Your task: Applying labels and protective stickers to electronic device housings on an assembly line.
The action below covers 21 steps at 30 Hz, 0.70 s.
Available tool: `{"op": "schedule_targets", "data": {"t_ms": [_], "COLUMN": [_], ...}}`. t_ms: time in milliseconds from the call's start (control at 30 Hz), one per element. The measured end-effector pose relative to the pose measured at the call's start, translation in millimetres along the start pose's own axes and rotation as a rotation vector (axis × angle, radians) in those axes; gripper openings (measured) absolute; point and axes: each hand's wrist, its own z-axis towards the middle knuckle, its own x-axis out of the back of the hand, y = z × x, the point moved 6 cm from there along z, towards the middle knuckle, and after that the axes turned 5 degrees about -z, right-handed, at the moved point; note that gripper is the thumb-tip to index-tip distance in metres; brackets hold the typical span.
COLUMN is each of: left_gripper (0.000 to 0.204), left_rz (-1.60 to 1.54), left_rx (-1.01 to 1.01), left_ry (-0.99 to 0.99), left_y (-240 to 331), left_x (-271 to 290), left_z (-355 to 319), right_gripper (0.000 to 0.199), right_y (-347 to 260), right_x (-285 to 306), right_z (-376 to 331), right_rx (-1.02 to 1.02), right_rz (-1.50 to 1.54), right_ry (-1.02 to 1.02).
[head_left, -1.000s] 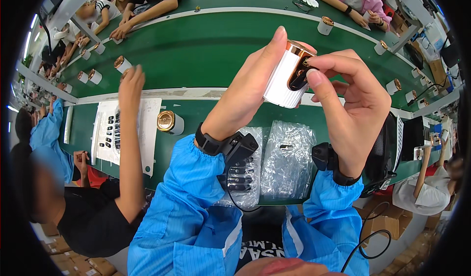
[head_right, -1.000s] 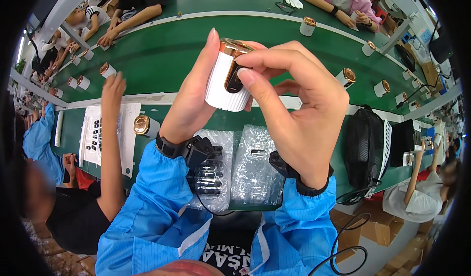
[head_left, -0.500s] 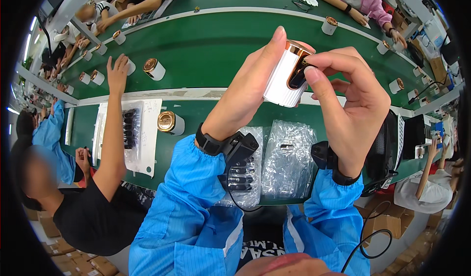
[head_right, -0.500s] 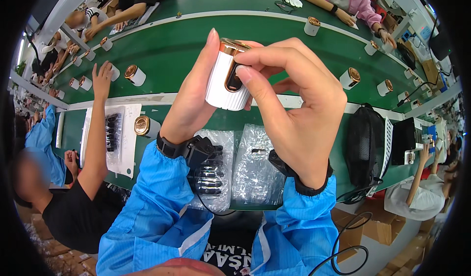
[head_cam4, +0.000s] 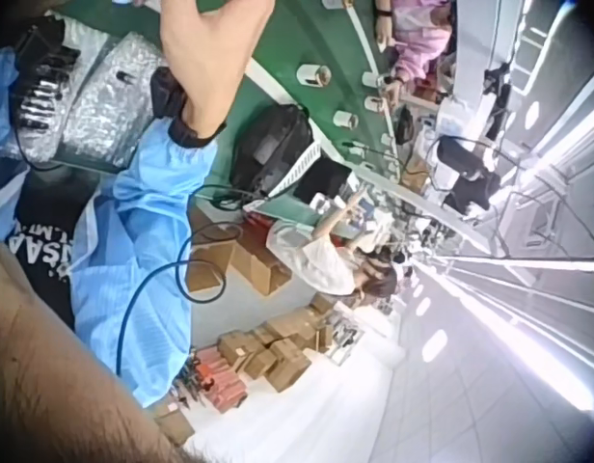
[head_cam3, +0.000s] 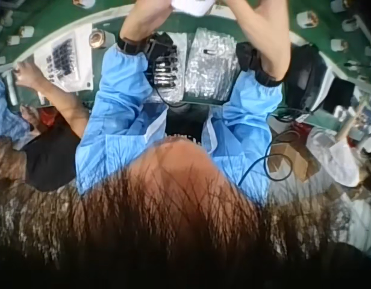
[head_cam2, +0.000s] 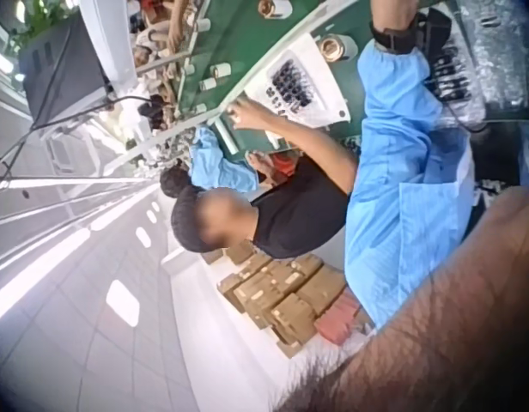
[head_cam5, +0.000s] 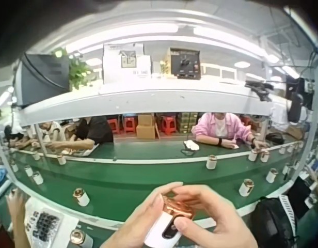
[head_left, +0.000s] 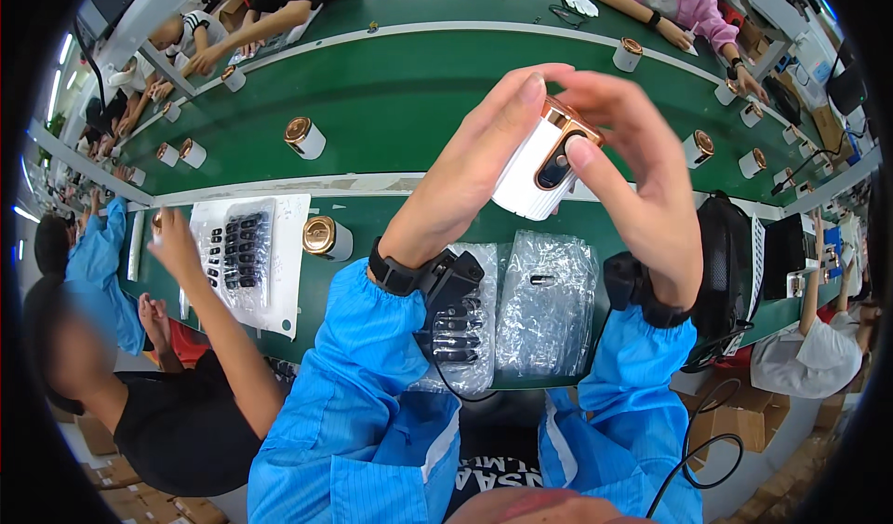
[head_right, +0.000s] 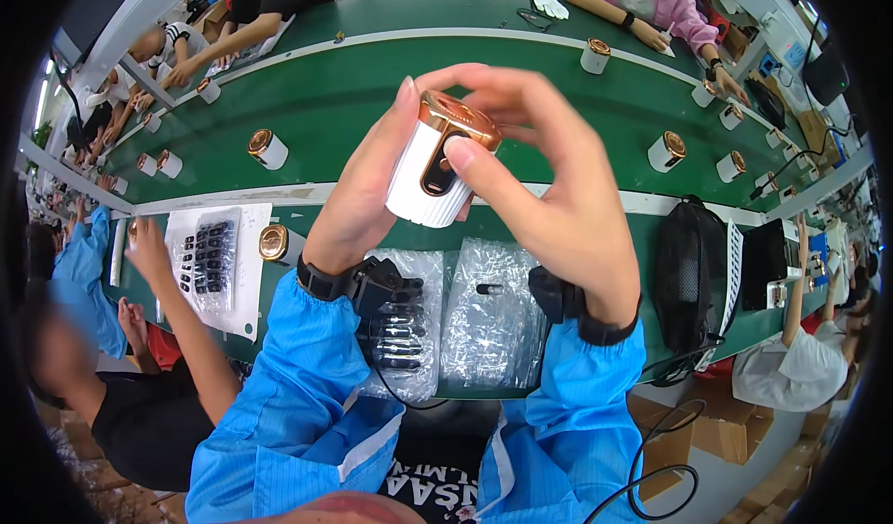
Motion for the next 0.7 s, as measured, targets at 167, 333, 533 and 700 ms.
{"op": "schedule_targets", "data": {"t_ms": [167,333,533,700], "left_gripper": [0.057,0.052,0.046,0.048], "left_rz": [0.345,0.504,0.623,0.670], "left_rx": [-0.111,-0.265,-0.412,-0.460], "left_ry": [0.015,0.077,0.101,0.049], "left_y": [5,9,12,11], "left_x": [6,12,15,14], "left_z": [-3,2,2,7], "right_gripper": [0.038,0.038,0.040,0.040], "right_y": [25,34,39,45], "right_x": [0,3,-2,-3], "right_z": [6,8,9,7], "right_rx": [-0.146,-0.110,-0.125,-0.168], "right_rz": [0.302,0.285,0.274,0.241], "right_ry": [-0.131,-0.025,-0.047,-0.098]}}
